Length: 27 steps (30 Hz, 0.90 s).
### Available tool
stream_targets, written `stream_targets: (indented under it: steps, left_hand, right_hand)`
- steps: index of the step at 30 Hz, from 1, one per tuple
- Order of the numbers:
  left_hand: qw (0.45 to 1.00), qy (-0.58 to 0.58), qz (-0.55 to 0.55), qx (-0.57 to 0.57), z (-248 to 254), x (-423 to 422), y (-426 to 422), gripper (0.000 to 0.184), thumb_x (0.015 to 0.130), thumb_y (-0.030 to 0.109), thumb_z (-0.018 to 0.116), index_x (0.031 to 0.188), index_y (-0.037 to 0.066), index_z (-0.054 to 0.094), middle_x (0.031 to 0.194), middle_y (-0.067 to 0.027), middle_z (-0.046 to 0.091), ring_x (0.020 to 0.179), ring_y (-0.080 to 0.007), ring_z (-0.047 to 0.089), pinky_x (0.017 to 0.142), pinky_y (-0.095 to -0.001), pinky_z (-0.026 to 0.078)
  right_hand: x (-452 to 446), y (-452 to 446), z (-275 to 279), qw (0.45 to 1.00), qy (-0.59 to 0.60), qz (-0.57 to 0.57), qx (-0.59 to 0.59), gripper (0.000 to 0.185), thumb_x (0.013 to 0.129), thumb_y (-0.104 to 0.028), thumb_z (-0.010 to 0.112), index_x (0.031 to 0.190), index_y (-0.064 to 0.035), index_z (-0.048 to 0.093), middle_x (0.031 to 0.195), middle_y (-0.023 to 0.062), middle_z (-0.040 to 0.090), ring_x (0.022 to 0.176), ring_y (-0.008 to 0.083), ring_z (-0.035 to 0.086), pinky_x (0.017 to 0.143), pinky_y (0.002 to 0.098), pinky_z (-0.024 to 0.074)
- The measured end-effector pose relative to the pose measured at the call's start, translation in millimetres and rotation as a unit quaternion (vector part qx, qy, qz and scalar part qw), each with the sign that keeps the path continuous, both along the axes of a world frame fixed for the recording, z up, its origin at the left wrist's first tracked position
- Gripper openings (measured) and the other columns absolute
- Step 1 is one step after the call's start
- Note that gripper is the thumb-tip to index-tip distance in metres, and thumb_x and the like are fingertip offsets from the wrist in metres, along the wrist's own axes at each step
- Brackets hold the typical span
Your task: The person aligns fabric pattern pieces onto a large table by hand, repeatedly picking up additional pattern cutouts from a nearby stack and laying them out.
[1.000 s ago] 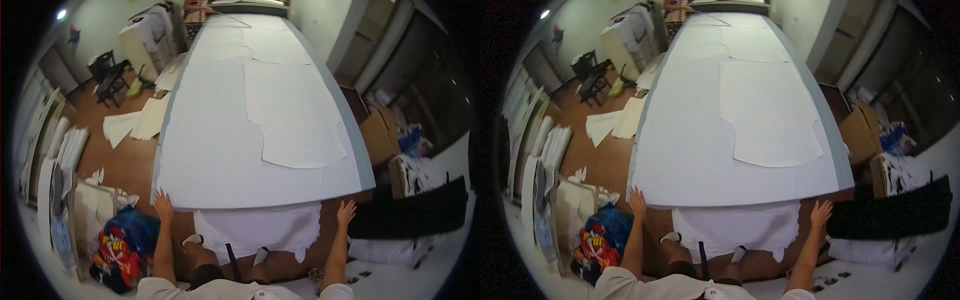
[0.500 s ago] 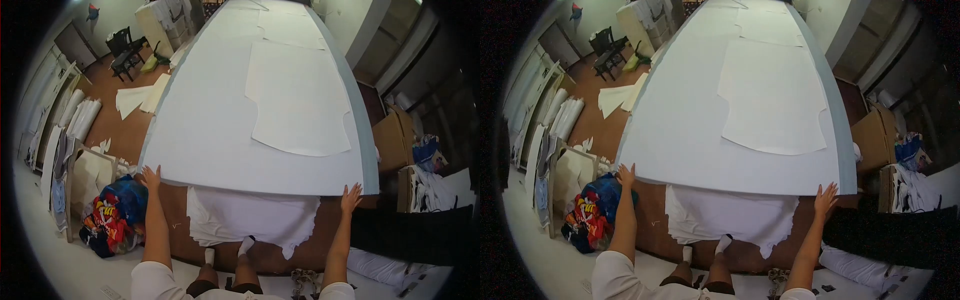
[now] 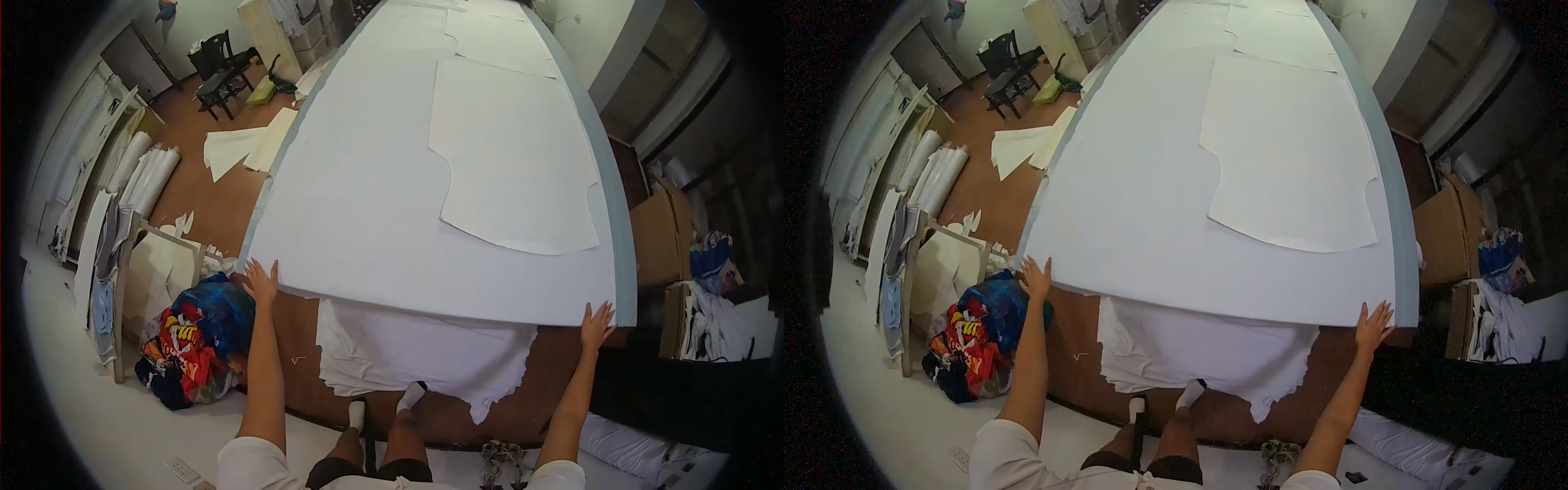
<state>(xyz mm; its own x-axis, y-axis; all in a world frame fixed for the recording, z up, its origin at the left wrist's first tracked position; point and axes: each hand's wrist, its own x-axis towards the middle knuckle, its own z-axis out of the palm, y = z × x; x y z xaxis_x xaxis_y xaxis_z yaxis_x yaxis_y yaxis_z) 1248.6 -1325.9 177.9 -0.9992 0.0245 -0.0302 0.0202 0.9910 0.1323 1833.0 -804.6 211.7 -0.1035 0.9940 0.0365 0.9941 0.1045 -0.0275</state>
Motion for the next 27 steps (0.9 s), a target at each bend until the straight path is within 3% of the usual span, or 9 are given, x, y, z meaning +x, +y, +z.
stream_targets:
  steps: [4,7,8,9,10,11,13,16,27]
  left_hand:
    - [0.993,0.113,0.025,0.022,-9,11,8,0.070,0.085,0.055,0.037,0.134,0.004,0.028,0.139,-0.0161,0.025,0.127,-0.0297,0.026,0.100,-0.0510,0.021]
    - [0.958,0.270,-0.021,0.090,-8,28,35,0.055,0.089,0.042,0.041,0.129,0.004,0.037,0.129,-0.0185,0.039,0.117,-0.0296,0.040,0.095,-0.0413,0.031]
    - [0.930,0.331,-0.077,0.139,3,39,47,0.047,0.091,0.036,0.041,0.126,0.004,0.041,0.121,-0.0199,0.047,0.110,-0.0279,0.047,0.092,-0.0351,0.036]
    - [0.930,0.325,-0.093,0.144,13,51,68,0.047,0.091,0.036,0.041,0.126,0.004,0.041,0.121,-0.0199,0.047,0.110,-0.0279,0.047,0.092,-0.0351,0.036]
    - [0.914,0.200,-0.112,0.335,23,65,91,0.040,0.092,0.030,0.041,0.123,0.004,0.043,0.112,-0.0167,0.052,0.099,-0.0233,0.051,0.085,-0.0311,0.039]
    - [0.851,0.063,-0.125,0.507,35,82,116,0.034,0.093,0.024,0.041,0.120,0.004,0.046,0.102,-0.0136,0.057,0.088,-0.0188,0.056,0.079,-0.0272,0.043]
    - [0.716,-0.146,-0.133,0.669,67,111,180,0.028,0.092,0.021,0.042,0.113,0.004,0.052,0.091,-0.0079,0.060,0.069,-0.0126,0.056,0.061,-0.0224,0.046]
    - [0.717,-0.279,-0.128,0.626,84,132,268,0.029,0.089,0.018,0.047,0.113,0.002,0.053,0.094,-0.0101,0.060,0.069,-0.0128,0.057,0.059,-0.0212,0.047]
    - [0.815,-0.211,-0.117,0.527,59,124,415,0.034,0.084,0.009,0.053,0.115,-0.004,0.050,0.080,-0.0102,0.057,0.067,-0.0130,0.058,0.059,-0.0236,0.052]
  right_hand:
    - [-15,14,-24,0.981,-0.029,0.047,0.188,0.059,0.088,-0.041,0.046,0.131,-0.0032,0.032,0.138,0.0172,0.027,0.127,0.0320,0.026,0.103,0.0475,0.0193]
    - [-48,40,-14,0.871,0.470,-0.017,0.142,0.044,0.084,-0.025,0.056,0.119,-0.0007,0.046,0.118,0.0147,0.048,0.107,0.0272,0.046,0.094,0.0354,0.0339]
    - [-61,50,-6,0.872,0.465,-0.032,0.149,0.044,0.084,-0.025,0.056,0.119,-0.0007,0.046,0.118,0.0147,0.048,0.107,0.0272,0.046,0.094,0.0354,0.0339]
    - [-71,61,-1,0.766,0.638,-0.076,0.025,0.040,0.083,-0.021,0.057,0.116,-0.0004,0.048,0.108,0.0139,0.050,0.095,0.0254,0.051,0.081,0.0325,0.0416]
    - [-87,77,0,0.609,0.780,-0.105,-0.100,0.037,0.081,-0.016,0.058,0.113,-0.0001,0.050,0.098,0.0132,0.052,0.082,0.0235,0.056,0.068,0.0297,0.0492]
    - [-102,90,-3,0.585,0.797,-0.105,-0.109,0.030,0.080,-0.014,0.057,0.106,0.0008,0.052,0.087,0.0117,0.053,0.069,0.0212,0.058,0.053,0.0243,0.0488]
    - [-106,111,-16,0.615,0.771,-0.089,-0.143,0.024,0.082,-0.015,0.055,0.099,0.0016,0.053,0.079,0.0112,0.055,0.063,0.0201,0.058,0.050,0.0224,0.0476]
    - [-112,111,-9,0.600,0.768,-0.140,-0.175,0.021,0.083,-0.016,0.054,0.094,0.0019,0.053,0.072,0.0107,0.056,0.057,0.0185,0.057,0.046,0.0218,0.0465]
    - [-148,150,11,0.644,0.717,-0.163,-0.210,0.025,0.082,-0.021,0.055,0.080,0.0039,0.055,0.064,0.0117,0.061,0.046,0.0147,0.056,0.034,0.0205,0.0352]
